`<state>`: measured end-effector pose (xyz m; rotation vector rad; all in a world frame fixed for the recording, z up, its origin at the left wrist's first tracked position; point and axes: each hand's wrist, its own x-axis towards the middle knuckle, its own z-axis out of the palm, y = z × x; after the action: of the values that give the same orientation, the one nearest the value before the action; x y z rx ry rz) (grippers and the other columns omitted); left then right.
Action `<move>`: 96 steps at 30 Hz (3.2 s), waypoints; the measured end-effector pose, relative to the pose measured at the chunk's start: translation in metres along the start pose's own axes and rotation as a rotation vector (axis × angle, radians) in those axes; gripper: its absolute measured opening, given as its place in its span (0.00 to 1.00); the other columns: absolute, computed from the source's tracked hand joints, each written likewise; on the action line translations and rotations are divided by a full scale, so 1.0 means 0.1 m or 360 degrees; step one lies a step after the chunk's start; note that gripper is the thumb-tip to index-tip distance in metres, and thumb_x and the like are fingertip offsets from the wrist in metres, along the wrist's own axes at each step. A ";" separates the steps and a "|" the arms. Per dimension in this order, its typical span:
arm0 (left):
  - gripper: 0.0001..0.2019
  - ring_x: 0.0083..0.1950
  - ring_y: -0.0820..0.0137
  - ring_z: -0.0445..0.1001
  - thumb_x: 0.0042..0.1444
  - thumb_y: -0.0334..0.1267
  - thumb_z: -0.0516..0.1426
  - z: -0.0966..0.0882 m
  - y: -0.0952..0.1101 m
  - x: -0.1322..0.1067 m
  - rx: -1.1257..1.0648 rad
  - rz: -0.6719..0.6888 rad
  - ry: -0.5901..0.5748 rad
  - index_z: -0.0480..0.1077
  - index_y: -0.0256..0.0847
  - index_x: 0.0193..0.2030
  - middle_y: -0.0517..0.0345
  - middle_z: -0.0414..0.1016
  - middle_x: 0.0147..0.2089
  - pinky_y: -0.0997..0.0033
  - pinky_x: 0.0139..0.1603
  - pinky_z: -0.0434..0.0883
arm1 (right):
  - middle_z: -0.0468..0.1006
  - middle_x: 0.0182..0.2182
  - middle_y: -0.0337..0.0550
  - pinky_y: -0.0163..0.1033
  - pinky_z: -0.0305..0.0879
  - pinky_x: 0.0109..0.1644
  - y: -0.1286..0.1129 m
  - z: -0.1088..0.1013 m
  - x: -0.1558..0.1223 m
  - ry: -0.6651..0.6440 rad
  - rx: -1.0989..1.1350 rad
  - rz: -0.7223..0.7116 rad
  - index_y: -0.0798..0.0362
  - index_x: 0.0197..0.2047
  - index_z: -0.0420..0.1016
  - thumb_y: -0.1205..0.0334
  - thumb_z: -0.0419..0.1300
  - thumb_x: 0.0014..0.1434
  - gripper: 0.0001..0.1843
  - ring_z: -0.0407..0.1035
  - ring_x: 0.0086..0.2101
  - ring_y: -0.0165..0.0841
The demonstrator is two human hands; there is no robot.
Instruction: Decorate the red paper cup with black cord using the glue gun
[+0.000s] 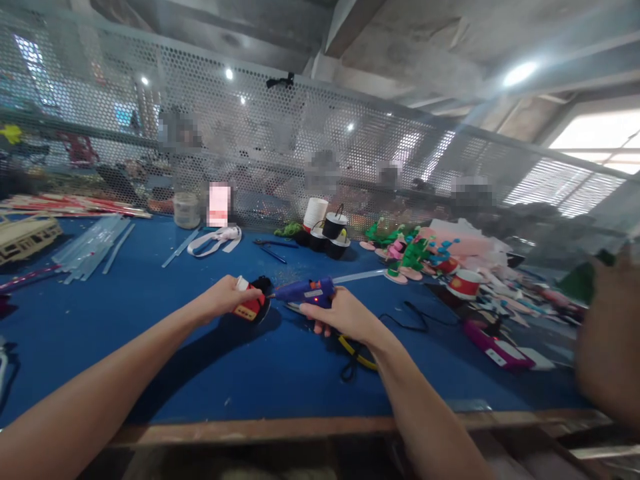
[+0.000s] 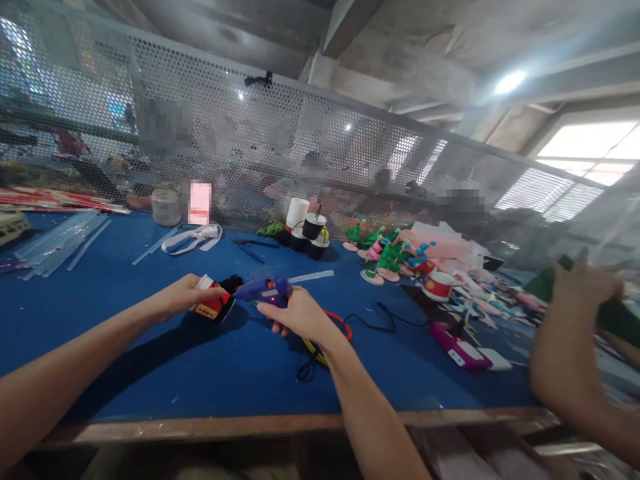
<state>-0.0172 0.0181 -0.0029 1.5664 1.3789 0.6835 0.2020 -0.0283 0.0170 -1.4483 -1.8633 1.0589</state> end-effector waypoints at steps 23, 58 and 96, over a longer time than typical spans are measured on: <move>0.18 0.20 0.76 0.59 0.34 0.51 0.60 0.05 -0.05 0.04 -0.0072 0.0033 -0.0050 0.67 0.34 0.20 0.63 0.64 0.17 0.76 0.22 0.52 | 0.64 0.08 0.37 0.33 0.62 0.29 -0.06 0.04 -0.11 0.0160 -0.0589 -0.0185 0.51 0.09 0.57 0.54 0.53 0.52 0.24 0.65 0.16 0.29; 0.18 0.20 0.77 0.54 0.39 0.52 0.57 0.01 -0.01 0.02 0.0169 0.0179 -0.0266 0.66 0.35 0.20 0.62 0.61 0.17 0.75 0.21 0.49 | 0.65 0.10 0.35 0.31 0.59 0.20 -0.06 -0.01 -0.10 0.0133 -0.0452 -0.0042 0.53 0.17 0.64 0.53 0.55 0.50 0.16 0.62 0.13 0.27; 0.19 0.19 0.78 0.50 0.37 0.52 0.58 0.03 0.05 -0.03 0.0129 0.0161 -0.0210 0.60 0.38 0.14 0.65 0.55 0.14 0.73 0.22 0.45 | 0.64 0.08 0.36 0.32 0.59 0.21 -0.04 0.01 -0.14 0.0099 -0.0564 -0.0115 0.53 0.16 0.65 0.53 0.54 0.51 0.18 0.62 0.13 0.28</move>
<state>-0.0130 0.0150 0.0008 1.7235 1.2503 0.5796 0.2026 -0.0424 0.0208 -1.5708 -2.1170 0.6633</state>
